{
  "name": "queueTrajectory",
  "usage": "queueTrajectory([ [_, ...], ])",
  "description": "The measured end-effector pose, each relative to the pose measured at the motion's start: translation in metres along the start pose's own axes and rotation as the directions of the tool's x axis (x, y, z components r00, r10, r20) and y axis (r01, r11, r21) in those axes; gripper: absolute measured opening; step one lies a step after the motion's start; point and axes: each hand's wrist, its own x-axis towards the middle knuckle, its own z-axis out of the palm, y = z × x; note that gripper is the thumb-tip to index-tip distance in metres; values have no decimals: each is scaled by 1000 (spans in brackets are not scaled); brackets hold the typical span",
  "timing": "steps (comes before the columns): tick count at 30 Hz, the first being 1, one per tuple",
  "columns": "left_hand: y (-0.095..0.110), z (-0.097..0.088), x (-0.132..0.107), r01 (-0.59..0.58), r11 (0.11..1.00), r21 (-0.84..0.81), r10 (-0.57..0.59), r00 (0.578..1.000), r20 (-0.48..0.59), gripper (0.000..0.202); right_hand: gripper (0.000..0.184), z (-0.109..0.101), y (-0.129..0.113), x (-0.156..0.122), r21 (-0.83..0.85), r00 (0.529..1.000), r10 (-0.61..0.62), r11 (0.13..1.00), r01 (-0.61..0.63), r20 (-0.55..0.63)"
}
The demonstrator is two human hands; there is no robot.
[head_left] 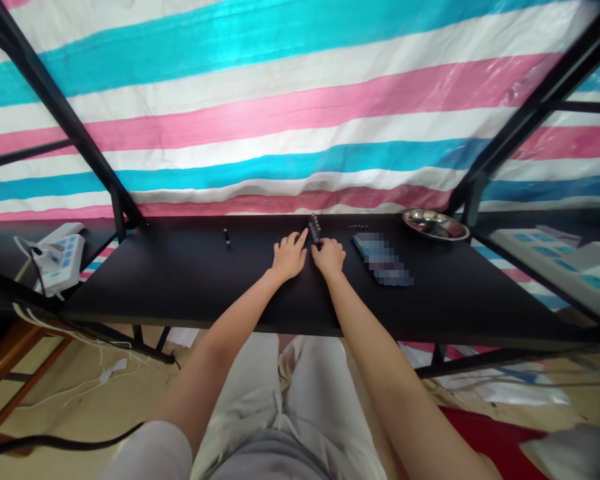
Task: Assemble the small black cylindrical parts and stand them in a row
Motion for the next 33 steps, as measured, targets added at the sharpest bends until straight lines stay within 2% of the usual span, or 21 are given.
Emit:
queueTrajectory([
  [5,4,11,16,37,999,37,-37,999,-10,54,32,-1,-2,2,10,1000,6,1000,-6,0],
  [10,0,17,25,-26,999,39,30,994,-101,42,29,1,-3,6,8,1000,8,1000,-8,-16],
  [14,-5,14,26,-55,998,6,55,984,-171,29,29,4,-4,9,9,999,13,1000,-13,-30],
  [21,-6,12,25,-41,998,37,46,987,-151,18,29,3,-4,11,-13,999,33,999,-33,-19],
  [24,-8,13,22,-25,1000,-9,23,985,-170,16,28,4,-3,12,-9,999,31,999,-31,-20],
  [27,-19,8,14,-5,996,-85,-11,980,-196,12,27,4,-4,12,-2,999,35,999,-35,-27],
  [31,-47,-7,-7,3,988,-155,-37,976,-216,9,27,4,-4,12,-1,999,41,999,-41,-25],
  [33,-61,-15,-19,45,980,-192,-91,966,-241,8,26,4,-4,12,-4,999,47,999,-47,-20],
])
